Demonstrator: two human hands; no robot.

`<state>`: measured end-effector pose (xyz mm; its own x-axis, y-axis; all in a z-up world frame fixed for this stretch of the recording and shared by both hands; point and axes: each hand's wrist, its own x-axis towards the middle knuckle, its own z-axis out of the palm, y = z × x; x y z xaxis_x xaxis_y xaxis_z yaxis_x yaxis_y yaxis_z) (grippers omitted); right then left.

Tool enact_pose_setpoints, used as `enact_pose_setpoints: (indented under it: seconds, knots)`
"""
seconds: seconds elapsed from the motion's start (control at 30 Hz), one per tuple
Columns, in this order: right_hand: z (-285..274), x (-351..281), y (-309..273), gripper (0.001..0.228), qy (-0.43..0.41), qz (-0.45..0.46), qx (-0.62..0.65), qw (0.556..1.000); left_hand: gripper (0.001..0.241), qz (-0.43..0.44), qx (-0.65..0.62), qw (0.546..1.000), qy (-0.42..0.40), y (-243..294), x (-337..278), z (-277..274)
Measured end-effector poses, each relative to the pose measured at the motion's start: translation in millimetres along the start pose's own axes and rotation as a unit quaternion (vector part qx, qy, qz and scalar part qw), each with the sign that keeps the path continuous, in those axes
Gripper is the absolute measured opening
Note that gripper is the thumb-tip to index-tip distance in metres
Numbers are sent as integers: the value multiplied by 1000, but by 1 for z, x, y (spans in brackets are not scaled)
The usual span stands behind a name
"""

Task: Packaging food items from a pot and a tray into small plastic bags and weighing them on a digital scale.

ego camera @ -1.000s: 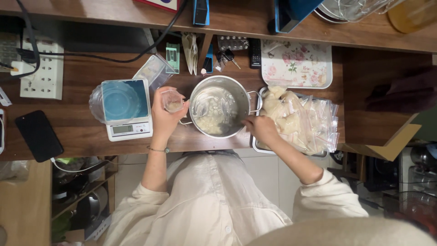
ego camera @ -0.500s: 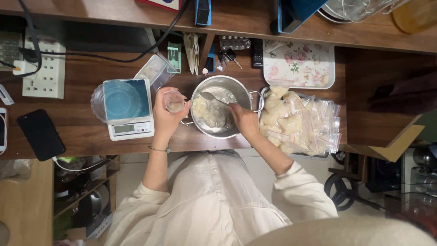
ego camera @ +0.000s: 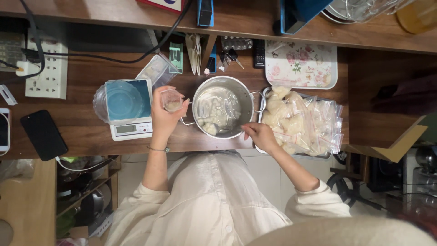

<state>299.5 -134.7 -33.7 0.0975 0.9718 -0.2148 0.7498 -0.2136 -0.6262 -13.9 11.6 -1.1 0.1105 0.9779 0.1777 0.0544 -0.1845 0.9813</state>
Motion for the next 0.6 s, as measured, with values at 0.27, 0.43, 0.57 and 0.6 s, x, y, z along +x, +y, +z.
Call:
enact_pose_setpoints:
  seconds: [0.27,0.43,0.57,0.6]
  knots:
    - [34,-9,42,29,-4,155,375,914,51,11,-13,1000,-12,3,3,3]
    - [18,-5,56,28,9,134,410,902,52,9,-9,1000,-25,6,3,7]
    - [-26,-2,51,27,30,119,373,920,54,25,10,998,-57,5,0,14]
    - [-39,-1,47,26,33,132,370,919,55,28,25,997,-71,5,0,16]
